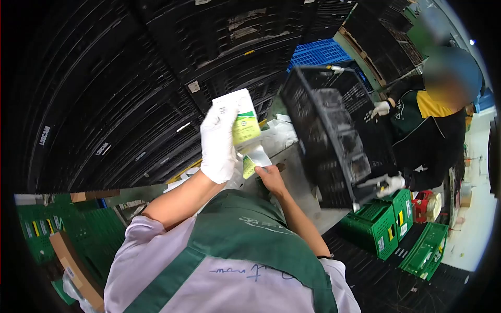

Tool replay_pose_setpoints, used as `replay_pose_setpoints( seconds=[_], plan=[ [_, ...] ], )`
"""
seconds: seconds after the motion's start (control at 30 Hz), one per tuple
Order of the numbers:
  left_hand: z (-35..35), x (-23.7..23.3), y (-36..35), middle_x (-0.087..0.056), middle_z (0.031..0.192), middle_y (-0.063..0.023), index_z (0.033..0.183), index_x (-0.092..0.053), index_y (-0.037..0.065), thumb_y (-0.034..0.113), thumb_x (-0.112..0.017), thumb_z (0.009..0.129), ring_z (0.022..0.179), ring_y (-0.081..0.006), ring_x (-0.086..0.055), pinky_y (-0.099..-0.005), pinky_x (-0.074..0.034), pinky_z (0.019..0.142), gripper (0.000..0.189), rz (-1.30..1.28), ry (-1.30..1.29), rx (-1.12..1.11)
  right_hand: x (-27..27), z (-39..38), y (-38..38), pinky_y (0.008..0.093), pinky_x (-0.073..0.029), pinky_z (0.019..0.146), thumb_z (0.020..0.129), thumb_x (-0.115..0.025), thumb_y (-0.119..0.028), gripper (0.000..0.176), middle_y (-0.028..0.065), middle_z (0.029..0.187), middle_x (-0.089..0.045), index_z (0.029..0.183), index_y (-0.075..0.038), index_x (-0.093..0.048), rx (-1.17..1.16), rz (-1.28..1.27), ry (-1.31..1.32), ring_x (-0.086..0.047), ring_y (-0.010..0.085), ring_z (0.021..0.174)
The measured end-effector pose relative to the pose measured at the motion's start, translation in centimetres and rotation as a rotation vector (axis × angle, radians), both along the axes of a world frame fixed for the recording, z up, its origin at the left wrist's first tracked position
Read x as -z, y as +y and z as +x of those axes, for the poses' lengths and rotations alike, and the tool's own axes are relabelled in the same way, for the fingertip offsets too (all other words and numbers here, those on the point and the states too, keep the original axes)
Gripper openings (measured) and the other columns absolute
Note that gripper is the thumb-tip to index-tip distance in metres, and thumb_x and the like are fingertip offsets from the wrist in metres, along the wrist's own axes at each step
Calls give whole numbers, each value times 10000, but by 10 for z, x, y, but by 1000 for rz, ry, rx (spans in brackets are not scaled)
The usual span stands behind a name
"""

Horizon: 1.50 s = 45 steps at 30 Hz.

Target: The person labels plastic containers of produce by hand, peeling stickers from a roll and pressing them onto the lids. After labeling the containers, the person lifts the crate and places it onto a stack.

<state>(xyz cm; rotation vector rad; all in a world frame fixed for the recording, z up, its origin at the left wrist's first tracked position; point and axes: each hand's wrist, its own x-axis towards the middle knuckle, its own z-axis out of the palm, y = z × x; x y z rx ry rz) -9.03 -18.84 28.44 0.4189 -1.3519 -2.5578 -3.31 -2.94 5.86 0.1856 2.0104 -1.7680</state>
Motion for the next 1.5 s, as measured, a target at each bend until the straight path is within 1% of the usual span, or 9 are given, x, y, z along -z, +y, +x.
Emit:
replay_pose_setpoints(
  seconds=[0.17,0.37,0.53,0.57,0.63,1.0,1.1,1.2,1.5],
  plan=[
    [-19,8,-33,-663,960,-44,1038,-646,-2,57,-559,919,832,-89,-603,-240,-485,776,159,-629,200,192,-50,13,9,276,-462,669,905,-606,-231,292,30,847,-662,990,43,-663,-27,-88,-25,-557,91,734],
    [-16,29,-37,-665,976,-57,886,-721,63,152,-667,840,914,-213,-627,-290,-489,813,114,-1203,317,1226,-104,21,26,273,-467,636,866,-646,-230,300,41,788,-649,985,44,-666,-242,-31,20,-570,78,743],
    [-19,82,-12,-676,1001,-55,871,-704,40,201,-683,845,890,-208,-616,-327,-484,803,164,-1149,1011,1182,-141,14,30,430,-501,718,817,-665,-323,315,204,897,-664,962,-43,-676,-545,249,263,-625,393,813],
    [-19,74,-9,-676,1001,-55,871,-704,40,201,-683,845,890,-208,-616,-327,-484,803,164,-1143,1015,1189,-146,12,30,430,-501,718,817,-665,-323,315,204,897,-664,962,-43,-676,-537,250,259,-625,393,813],
    [-20,51,-3,-682,963,-76,877,-699,32,209,-671,859,875,-202,-633,-318,-485,804,180,-973,341,1683,-150,10,31,436,-506,724,824,-656,-363,323,192,885,-672,972,-77,-688,-653,387,262,-626,395,805],
    [-57,125,-13,-718,849,-50,925,-744,66,198,-631,871,754,-124,-664,-285,-511,710,182,-1128,-28,1405,-132,38,16,391,-457,587,820,-649,-330,241,36,674,-621,740,-111,-584,-416,814,762,-618,253,604],
    [-73,143,-23,-720,871,-39,941,-740,37,144,-613,885,744,-89,-658,-275,-522,669,175,-1131,-123,1378,-130,47,10,387,-454,590,818,-657,-325,237,36,683,-621,750,-109,-586,-506,774,739,-614,254,604],
    [-79,163,-34,-696,809,-72,932,-698,-38,70,-647,870,664,-130,-652,-269,-522,580,135,-672,-353,1237,-130,50,10,384,-452,592,813,-671,-307,224,27,683,-617,765,-110,-575,-517,722,740,-610,255,602],
    [-73,127,-49,-706,807,-72,937,-710,-8,131,-645,885,687,-107,-658,-252,-522,599,162,-778,-360,992,-109,51,25,451,-487,631,853,-615,-297,182,43,668,-631,802,-124,-589,-535,676,583,-652,291,664]
  ],
)
